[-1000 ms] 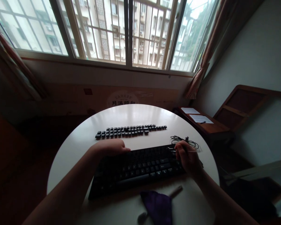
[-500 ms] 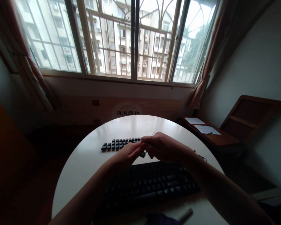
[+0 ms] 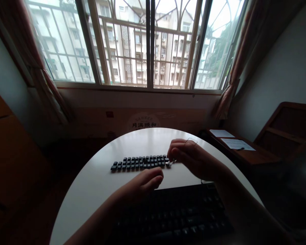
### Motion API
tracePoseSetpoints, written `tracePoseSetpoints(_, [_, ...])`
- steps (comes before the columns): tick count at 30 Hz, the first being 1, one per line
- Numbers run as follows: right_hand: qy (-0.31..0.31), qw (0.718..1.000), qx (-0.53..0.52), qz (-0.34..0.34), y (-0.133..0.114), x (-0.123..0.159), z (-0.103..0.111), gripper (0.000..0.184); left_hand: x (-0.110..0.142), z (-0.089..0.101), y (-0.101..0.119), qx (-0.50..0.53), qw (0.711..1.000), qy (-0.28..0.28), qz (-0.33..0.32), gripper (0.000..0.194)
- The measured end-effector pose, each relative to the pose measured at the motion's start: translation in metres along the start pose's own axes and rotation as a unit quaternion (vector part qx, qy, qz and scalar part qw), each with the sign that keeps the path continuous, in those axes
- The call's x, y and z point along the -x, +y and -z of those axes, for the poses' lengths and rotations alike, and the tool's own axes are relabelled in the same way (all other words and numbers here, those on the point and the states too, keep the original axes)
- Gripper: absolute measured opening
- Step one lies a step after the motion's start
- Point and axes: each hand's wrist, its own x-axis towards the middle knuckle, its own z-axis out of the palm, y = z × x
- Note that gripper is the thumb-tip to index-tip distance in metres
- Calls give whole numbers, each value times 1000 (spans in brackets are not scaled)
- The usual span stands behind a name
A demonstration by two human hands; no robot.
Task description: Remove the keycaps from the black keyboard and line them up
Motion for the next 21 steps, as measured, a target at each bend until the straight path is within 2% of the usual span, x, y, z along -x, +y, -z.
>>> tracePoseSetpoints(2, [33, 999, -3, -4, 2, 2, 7, 46, -2, 0, -1, -5, 1000, 3, 13, 46])
tracePoseSetpoints(3, [26, 1000, -2, -7, 2, 3, 8, 45, -3, 0, -2, -5, 1000, 6, 15, 48])
tracePoseSetpoints(8, [-74, 997, 8, -3, 2, 4, -2, 23, -6, -2, -4, 24, 1000, 20, -1, 53])
tracePoseSetpoints(14, [-155, 986, 42, 45, 10, 2, -16, 13, -5, -2, -9, 85, 995, 42, -43, 48])
tracePoseSetpoints(21, [-165, 983, 57, 46, 17, 0, -25, 11, -5, -2, -10, 94, 993, 49, -49, 40])
